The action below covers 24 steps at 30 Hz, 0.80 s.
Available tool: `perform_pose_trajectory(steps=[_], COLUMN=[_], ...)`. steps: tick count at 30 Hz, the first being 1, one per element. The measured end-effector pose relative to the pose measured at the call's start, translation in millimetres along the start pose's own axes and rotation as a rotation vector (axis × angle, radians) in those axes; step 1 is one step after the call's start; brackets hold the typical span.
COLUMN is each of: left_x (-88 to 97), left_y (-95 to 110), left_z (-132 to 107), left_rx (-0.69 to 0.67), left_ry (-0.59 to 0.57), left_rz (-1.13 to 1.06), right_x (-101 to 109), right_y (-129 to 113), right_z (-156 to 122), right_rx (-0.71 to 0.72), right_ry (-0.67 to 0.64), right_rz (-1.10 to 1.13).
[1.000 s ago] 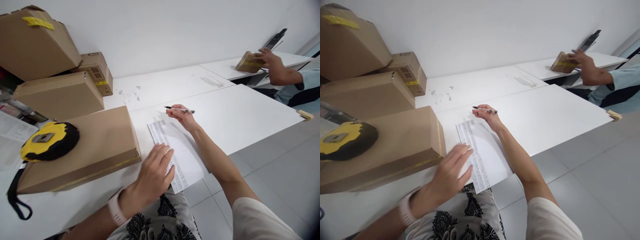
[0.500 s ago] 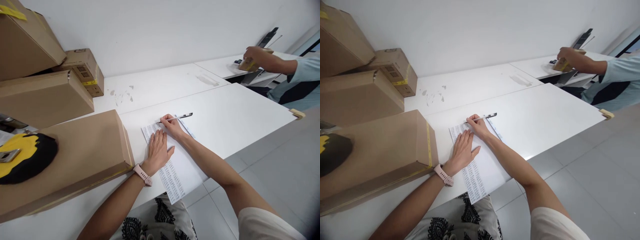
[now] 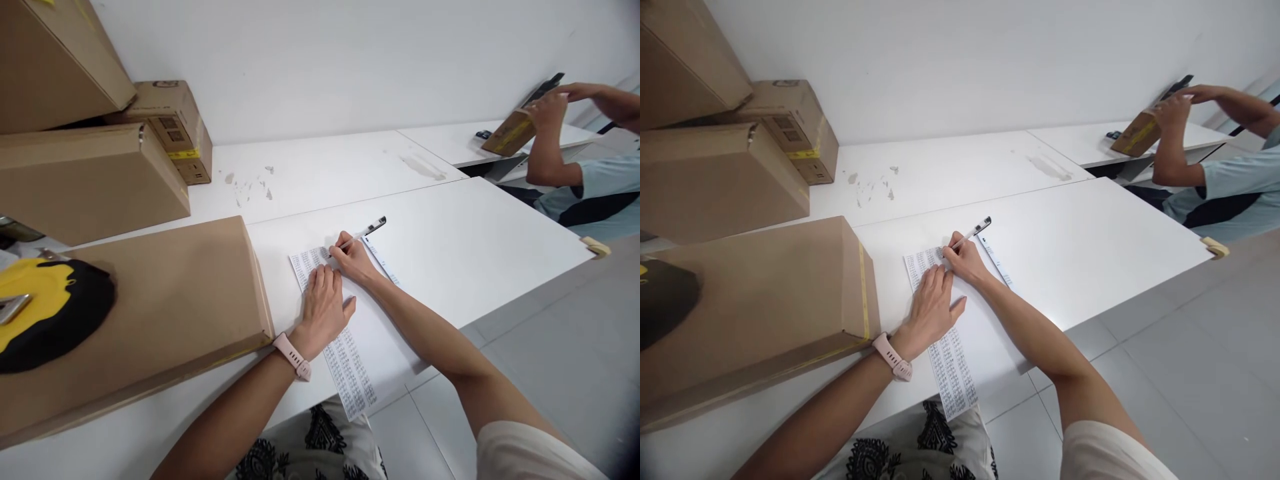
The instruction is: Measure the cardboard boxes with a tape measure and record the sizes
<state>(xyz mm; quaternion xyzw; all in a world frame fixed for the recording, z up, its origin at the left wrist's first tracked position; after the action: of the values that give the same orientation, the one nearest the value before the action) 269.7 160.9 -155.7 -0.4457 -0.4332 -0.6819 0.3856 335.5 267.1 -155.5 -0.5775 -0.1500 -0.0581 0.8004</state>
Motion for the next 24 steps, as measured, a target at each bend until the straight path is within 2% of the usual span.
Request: perform_pose_trajectory(steps=[11, 24], left_x=[-1.0, 0.0], left_y=[-1.2, 0.5], left_z=[-1.3, -1.2], left_rx=[0.007, 0.005], left_ry=[0.007, 0.0], left_rz=[-0.038, 0.005], right_x=[-0.9, -2.3], right_y=[-0.2, -3.3], right_z=[-2.2, -3.2], right_rx=[-0.002, 0.0], right_ry=[-0.013, -0.027], right_rz=[-0.072, -0.049])
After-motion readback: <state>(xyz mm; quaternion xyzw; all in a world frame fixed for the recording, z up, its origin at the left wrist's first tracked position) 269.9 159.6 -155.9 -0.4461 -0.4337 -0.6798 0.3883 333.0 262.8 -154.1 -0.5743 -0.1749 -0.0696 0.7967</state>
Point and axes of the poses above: each hand's wrist, its own z-axis towards the middle knuckle, its own x-axis out of the back of the hand, y = z × x, the point moved 10 cm from there along z, towards the middle knuckle, and after that the axes turned 6 degrees about x, right-handed, at the moved point
